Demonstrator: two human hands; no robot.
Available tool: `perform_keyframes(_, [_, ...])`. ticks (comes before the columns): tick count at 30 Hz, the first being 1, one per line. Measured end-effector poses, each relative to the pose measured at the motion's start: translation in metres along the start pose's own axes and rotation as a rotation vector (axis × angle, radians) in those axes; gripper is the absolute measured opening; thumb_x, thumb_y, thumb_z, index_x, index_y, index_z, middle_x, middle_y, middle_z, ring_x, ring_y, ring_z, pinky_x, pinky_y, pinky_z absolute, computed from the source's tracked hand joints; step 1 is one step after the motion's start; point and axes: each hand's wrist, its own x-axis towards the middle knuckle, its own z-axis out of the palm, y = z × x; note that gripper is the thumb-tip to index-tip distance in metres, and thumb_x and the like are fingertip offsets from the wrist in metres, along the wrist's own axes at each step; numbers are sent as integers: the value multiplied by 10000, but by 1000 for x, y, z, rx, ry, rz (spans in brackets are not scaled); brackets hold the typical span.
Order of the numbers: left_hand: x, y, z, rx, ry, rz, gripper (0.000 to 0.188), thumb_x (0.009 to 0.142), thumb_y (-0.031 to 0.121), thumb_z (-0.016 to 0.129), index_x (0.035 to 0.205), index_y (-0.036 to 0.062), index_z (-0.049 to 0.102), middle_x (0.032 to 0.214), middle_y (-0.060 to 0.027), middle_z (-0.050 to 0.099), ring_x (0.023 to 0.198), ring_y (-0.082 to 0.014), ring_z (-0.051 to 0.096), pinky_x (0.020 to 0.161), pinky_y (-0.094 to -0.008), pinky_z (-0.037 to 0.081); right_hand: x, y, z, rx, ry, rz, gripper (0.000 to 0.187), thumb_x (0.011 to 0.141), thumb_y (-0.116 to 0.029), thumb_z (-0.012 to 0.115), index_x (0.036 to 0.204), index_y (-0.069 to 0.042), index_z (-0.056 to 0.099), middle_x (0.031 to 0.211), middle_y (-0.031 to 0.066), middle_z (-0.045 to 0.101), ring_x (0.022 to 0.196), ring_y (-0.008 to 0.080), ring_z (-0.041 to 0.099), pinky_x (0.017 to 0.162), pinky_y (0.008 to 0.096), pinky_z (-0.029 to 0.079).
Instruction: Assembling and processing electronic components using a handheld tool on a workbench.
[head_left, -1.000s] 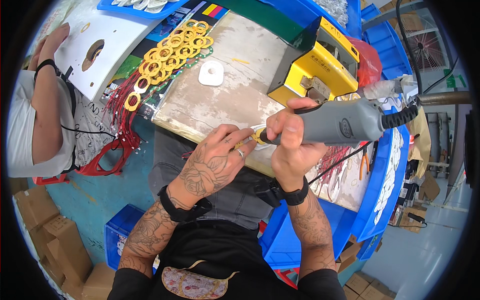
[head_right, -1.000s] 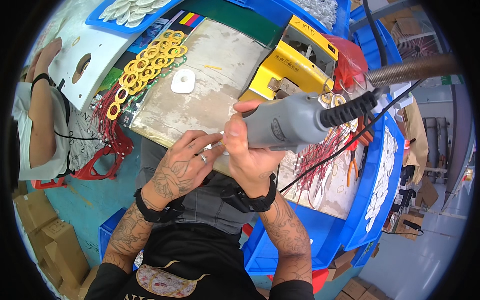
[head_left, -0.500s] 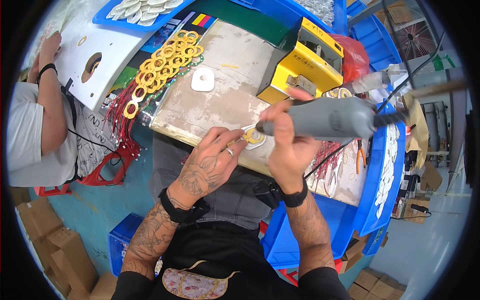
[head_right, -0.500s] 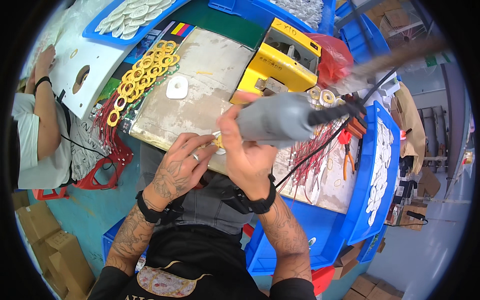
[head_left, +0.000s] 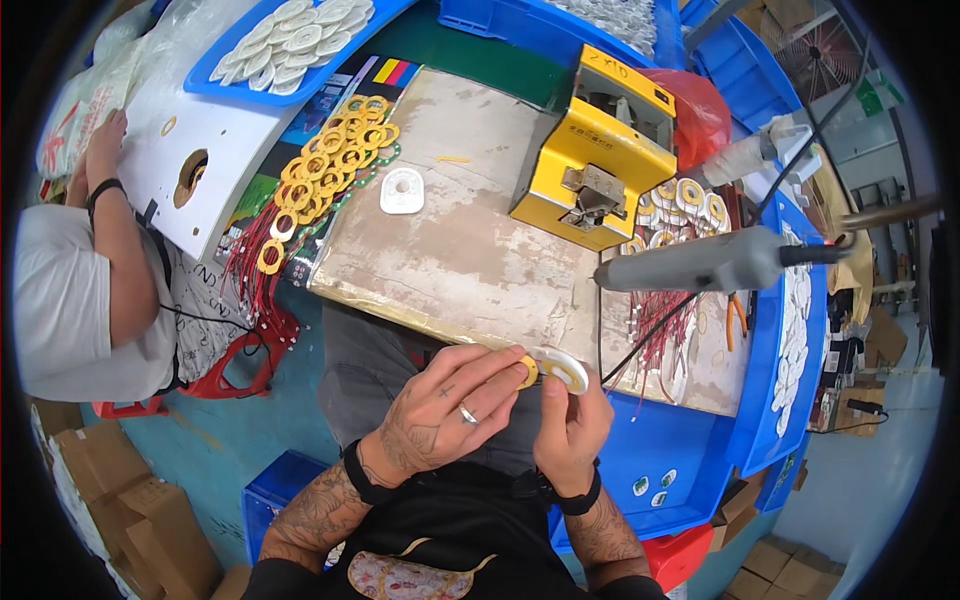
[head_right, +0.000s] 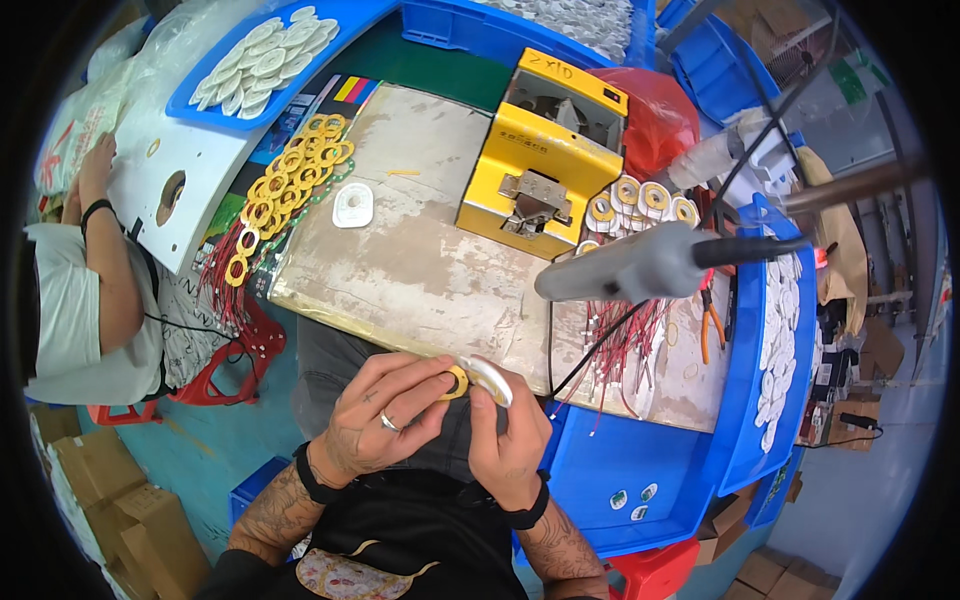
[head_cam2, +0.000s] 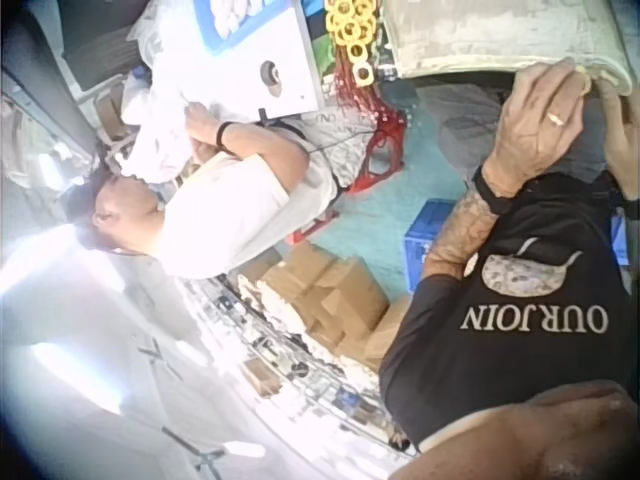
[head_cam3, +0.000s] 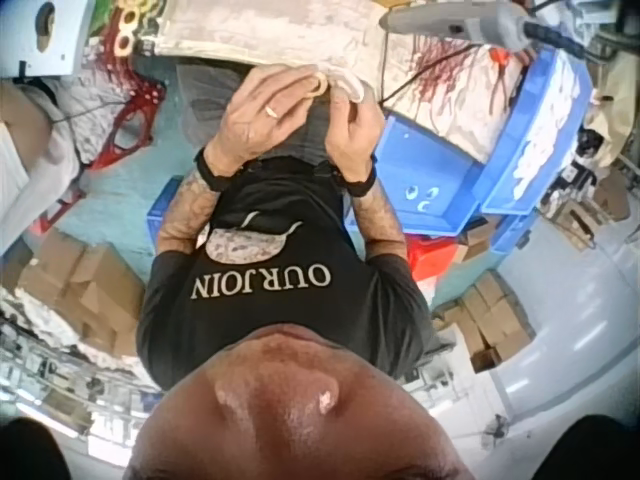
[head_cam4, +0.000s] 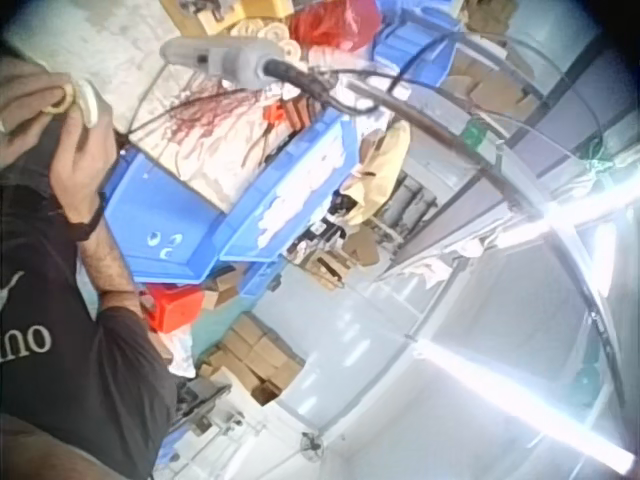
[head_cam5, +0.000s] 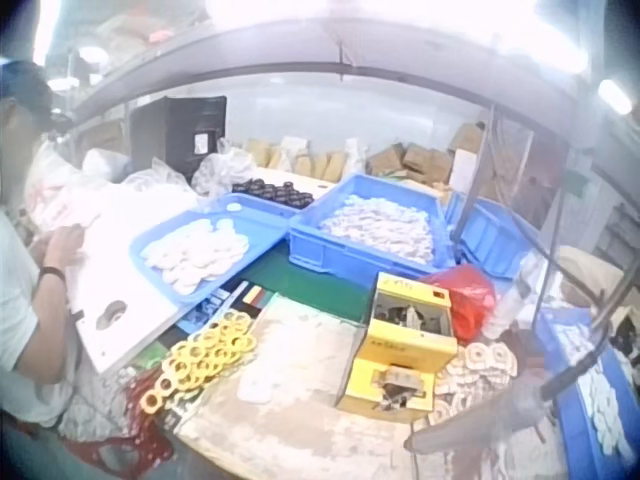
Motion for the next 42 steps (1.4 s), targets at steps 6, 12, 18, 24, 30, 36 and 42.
perform_keyframes(6, [19,-33,-23,82,117,-241,460,856,-8,771,1301,-22,658,1259,-183,722,1086,-339,709,979,-432,562,17,-22,-52,193,287,-473,265,1065,-150,598,1244,34,532,1051,245,718,949,290,735,828,404,610])
perform_keyframes(12, [56,-111,-38,167,217,-434,418,1003,54,643,1409,-18,571,1283,-184,680,1193,-310,671,1018,-404,539,103,-16,-171,157,612,-310,338,1077,-102,600,1374,57,564,1130,102,716,897,125,664,775,258,541])
perform_keyframes(18, [70,-117,-22,24,16,-429,465,971,9,643,1425,-1,543,1210,-120,660,1095,-196,654,920,-321,551,210,54,-220,-316,348,-16,462,1034,-218,693,1369,91,616,824,49,690,736,96,604,668,271,469])
perform_keyframes(24, [68,-81,-5,-139,-298,-498,509,918,67,711,1399,2,562,1233,-157,680,1184,-283,657,998,-385,553,234,70,-218,-523,233,-100,433,1023,-249,703,1351,30,653,709,39,588,680,114,573,651,303,456])
perform_keyframes(30, [58,-49,-3,-118,-203,-178,413,864,57,759,1260,44,641,1158,-168,699,1061,-364,674,937,-439,542,179,-2,-154,-143,573,-472,323,1030,-163,683,1299,15,668,894,19,643,701,85,492,637,258,398])
perform_keyframes(36, [31,-63,-28,260,-14,-271,266,876,51,775,1123,41,677,1176,-154,698,1063,-367,667,938,-450,536,112,-57,-55,75,174,-793,910,877,-310,856,1543,52,353,1326,188,542,1064,217,573,923,364,492])
perform_keyframes(42, [7,-55,-40,400,-42,-240,285,869,28,770,1148,77,737,1199,-118,671,1088,-343,633,924,-446,544,117,-69,-4,241,170,-602,926,890,-164,833,1593,1,254,1456,197,443,1351,298,502,1095,471,473])
